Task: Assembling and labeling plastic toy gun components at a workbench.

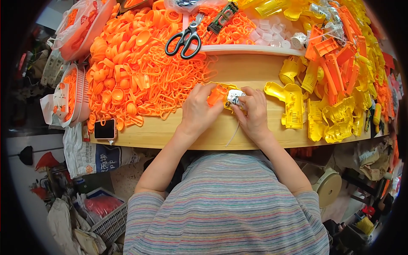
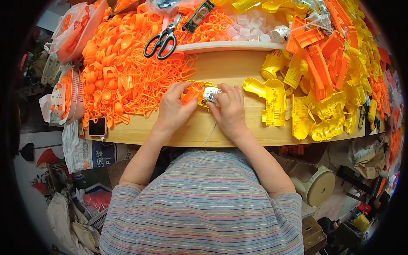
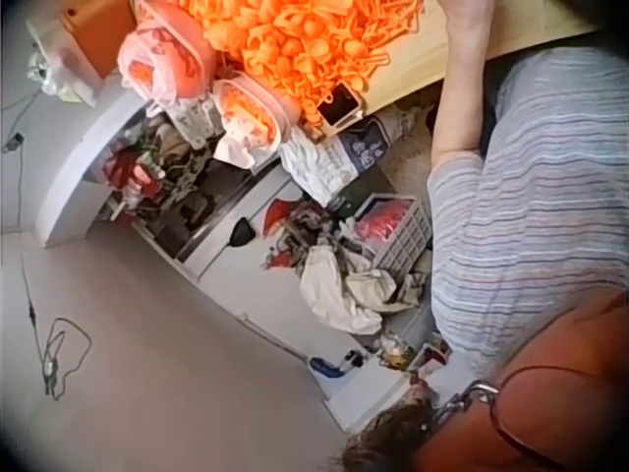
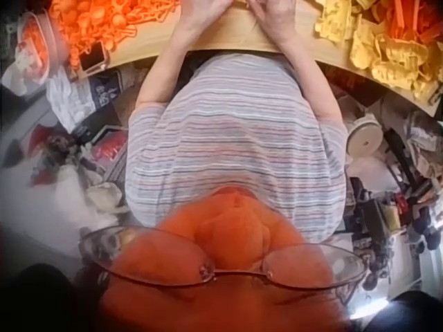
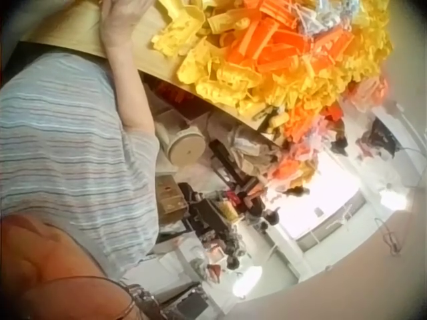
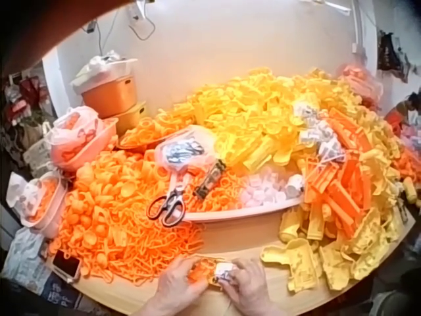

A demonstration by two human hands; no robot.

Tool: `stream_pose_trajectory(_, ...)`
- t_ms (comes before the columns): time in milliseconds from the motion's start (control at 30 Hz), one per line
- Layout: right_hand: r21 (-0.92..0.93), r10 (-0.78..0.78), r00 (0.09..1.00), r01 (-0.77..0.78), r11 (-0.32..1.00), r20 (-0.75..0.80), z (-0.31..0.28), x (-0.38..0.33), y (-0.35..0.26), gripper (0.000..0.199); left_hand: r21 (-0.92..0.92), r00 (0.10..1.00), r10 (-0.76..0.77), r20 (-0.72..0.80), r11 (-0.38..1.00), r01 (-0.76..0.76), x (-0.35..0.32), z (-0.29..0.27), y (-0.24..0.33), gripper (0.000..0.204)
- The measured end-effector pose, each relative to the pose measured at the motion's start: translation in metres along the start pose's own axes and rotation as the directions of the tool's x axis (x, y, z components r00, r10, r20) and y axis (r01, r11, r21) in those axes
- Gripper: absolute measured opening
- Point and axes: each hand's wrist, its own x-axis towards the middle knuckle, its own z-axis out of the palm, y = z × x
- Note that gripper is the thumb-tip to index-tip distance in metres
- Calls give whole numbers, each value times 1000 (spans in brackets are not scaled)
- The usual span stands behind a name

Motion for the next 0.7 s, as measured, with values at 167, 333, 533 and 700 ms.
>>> stream_pose_trajectory(167, 7, -17, 1000, 17, 1000, -9, -2, 5, -5, 44, 44, 999, -22, 35, 999, 20, 4, -4, 6, 36)
stream_pose_trajectory(333, 117, 84, 995, -89, 989, 54, 0, 2, 0, 40, 26, 993, 27, 116, 999, -30, -2, -14, 2, 45)
stream_pose_trajectory(533, 173, 50, 994, -68, 983, 102, -1, 9, 5, 40, -68, 948, 42, 316, 997, -22, 7, -35, 1, 58)
stream_pose_trajectory(700, 153, 26, 996, -39, 987, 90, 1, 11, 5, 40, -162, 967, 251, -53, 953, -256, 62, -45, 18, 14)
